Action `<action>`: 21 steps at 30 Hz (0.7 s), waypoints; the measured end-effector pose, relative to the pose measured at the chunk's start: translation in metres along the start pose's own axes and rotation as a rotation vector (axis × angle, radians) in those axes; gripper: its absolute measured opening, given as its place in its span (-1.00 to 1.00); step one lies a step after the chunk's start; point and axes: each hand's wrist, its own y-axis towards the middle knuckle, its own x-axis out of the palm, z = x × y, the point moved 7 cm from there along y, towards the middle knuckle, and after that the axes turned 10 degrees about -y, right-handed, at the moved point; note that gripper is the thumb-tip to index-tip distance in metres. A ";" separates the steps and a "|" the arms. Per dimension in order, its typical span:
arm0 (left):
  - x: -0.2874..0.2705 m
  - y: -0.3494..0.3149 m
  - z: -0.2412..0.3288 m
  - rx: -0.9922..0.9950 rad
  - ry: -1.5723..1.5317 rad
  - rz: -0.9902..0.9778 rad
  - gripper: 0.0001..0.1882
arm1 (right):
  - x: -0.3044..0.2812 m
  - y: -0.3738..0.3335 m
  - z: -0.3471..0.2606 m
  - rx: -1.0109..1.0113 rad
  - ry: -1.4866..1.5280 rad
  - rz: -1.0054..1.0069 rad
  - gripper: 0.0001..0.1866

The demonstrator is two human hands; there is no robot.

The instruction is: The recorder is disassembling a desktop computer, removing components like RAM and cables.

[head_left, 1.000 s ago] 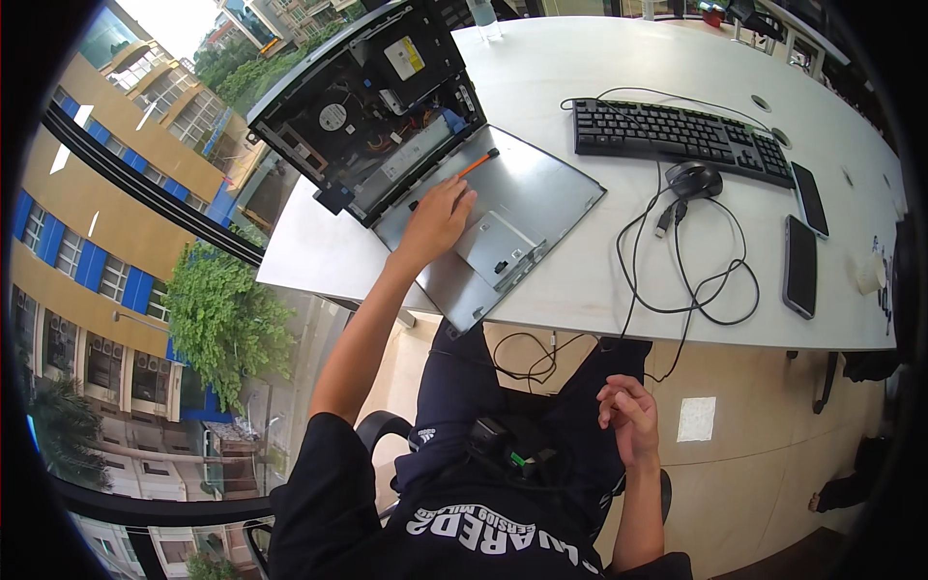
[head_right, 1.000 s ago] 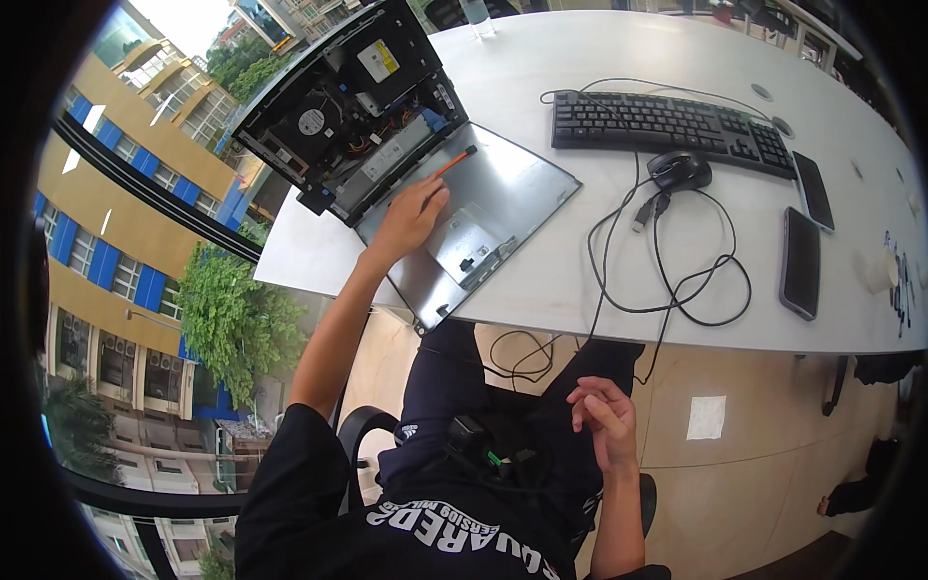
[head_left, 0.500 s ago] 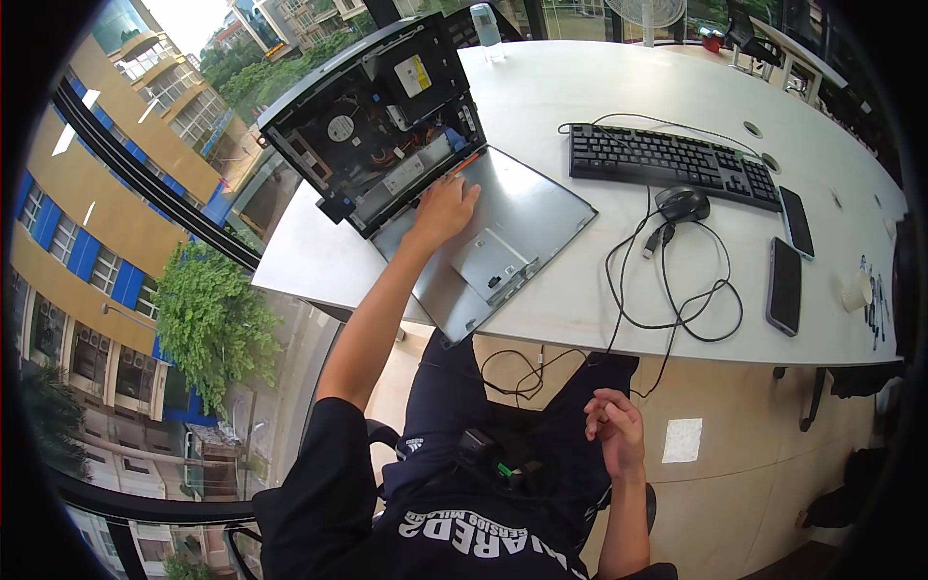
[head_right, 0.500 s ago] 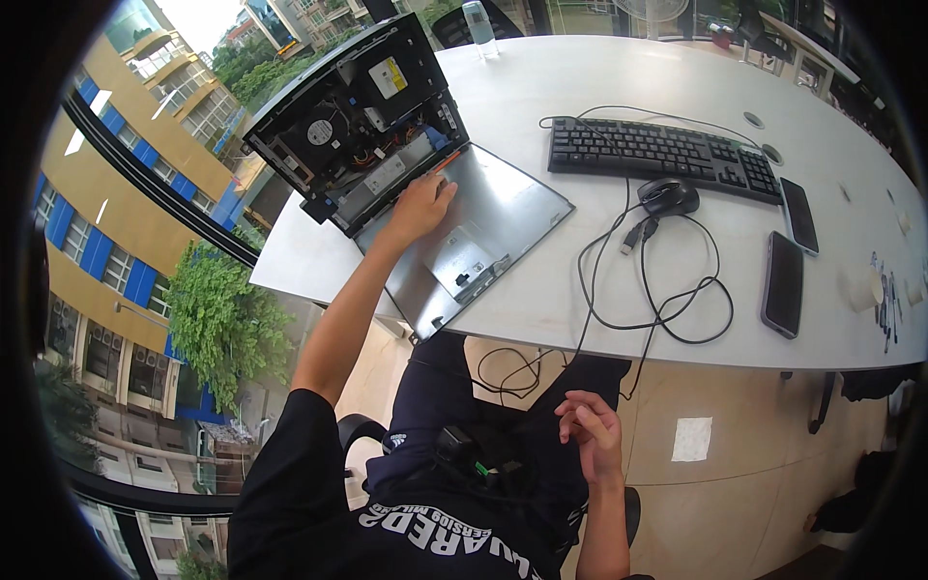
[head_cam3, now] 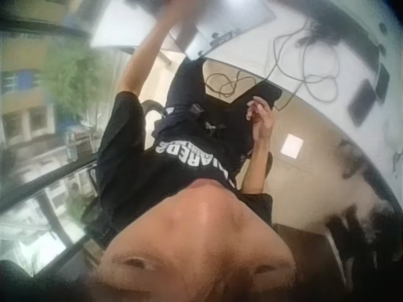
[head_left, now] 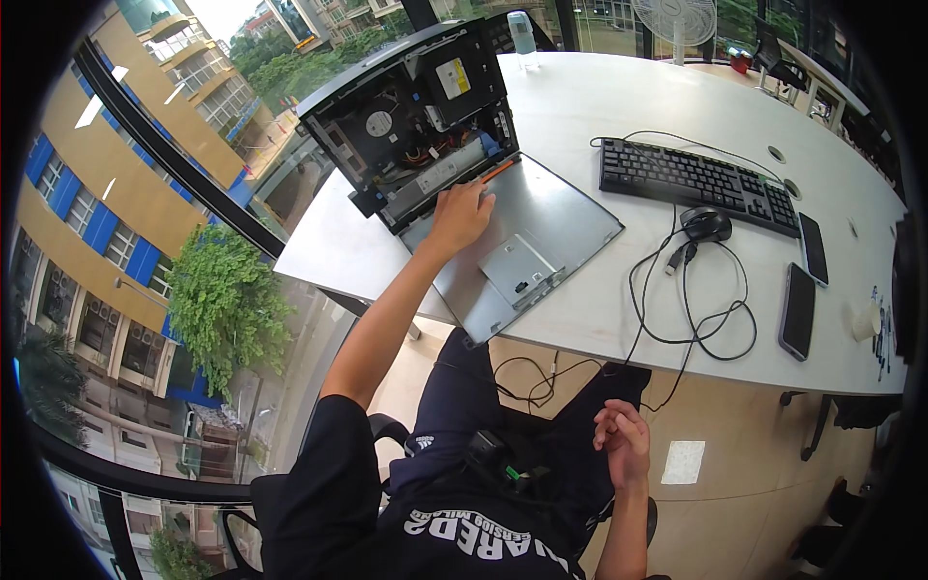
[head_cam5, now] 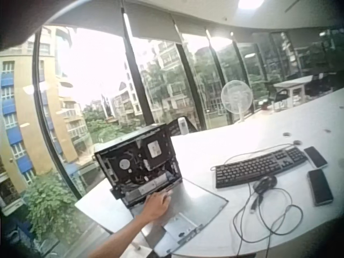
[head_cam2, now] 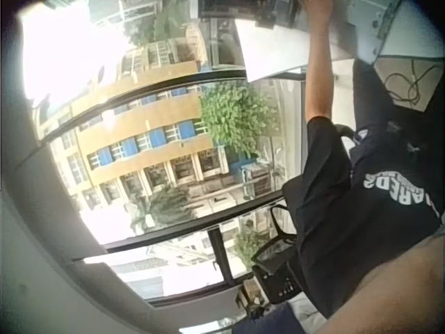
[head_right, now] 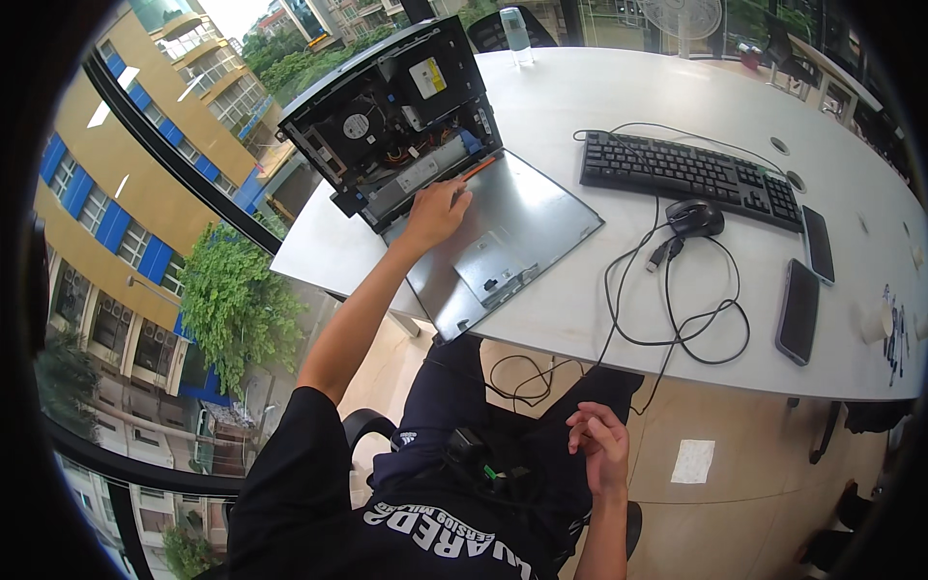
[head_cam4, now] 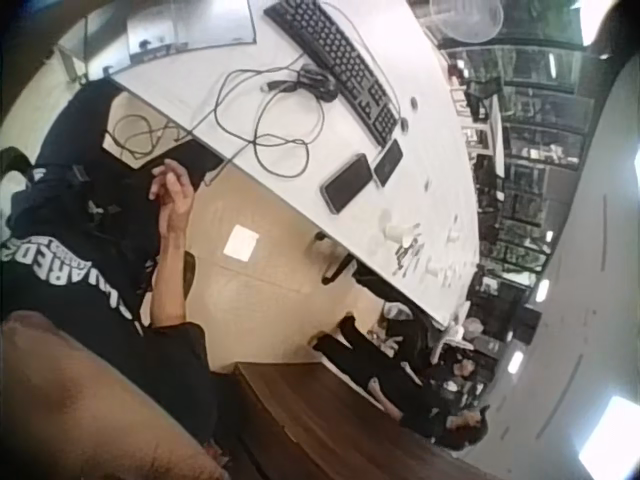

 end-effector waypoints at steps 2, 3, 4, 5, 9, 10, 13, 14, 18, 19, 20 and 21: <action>0.001 -0.001 -0.005 -0.014 0.009 -0.023 -0.58 | 0.002 0.000 0.001 -0.004 -0.004 -0.010 -0.68; 0.002 -0.002 -0.004 -0.007 0.034 -0.034 -0.57 | 0.001 0.000 0.001 -0.008 -0.009 -0.012 -0.68; 0.003 -0.003 -0.002 0.000 0.058 -0.045 -0.57 | 0.002 0.000 0.001 -0.011 -0.009 -0.013 -0.68; 0.004 -0.003 -0.001 0.003 0.059 -0.042 -0.57 | 0.001 0.000 0.001 -0.001 -0.026 0.009 -0.69; -0.029 0.005 0.020 0.068 0.009 0.176 -0.57 | -0.002 0.000 0.000 0.053 -0.064 0.092 -0.59; -0.052 0.009 0.032 0.072 -0.018 0.261 -0.56 | -0.002 0.001 0.000 0.048 -0.062 0.092 -0.59; -0.118 0.025 0.045 -0.083 -0.115 0.423 -0.56 | -0.003 0.001 0.003 0.060 -0.122 0.103 -0.51; -0.136 0.029 0.044 -0.113 -0.074 0.497 -0.56 | -0.003 0.001 0.004 0.069 -0.121 0.106 -0.52; -0.164 0.060 0.018 -0.156 0.150 0.492 -0.51 | -0.003 0.002 0.009 0.101 -0.140 0.106 -0.54; -0.165 0.063 0.019 -0.151 0.145 0.493 -0.51 | -0.004 0.002 0.009 0.095 -0.141 0.110 -0.54; -0.163 0.068 0.019 -0.156 0.136 0.445 -0.52 | -0.005 0.001 0.010 0.100 -0.161 0.112 -0.55; -0.162 0.071 0.020 -0.161 0.129 0.398 -0.53 | -0.004 0.001 0.010 0.105 -0.179 0.113 -0.57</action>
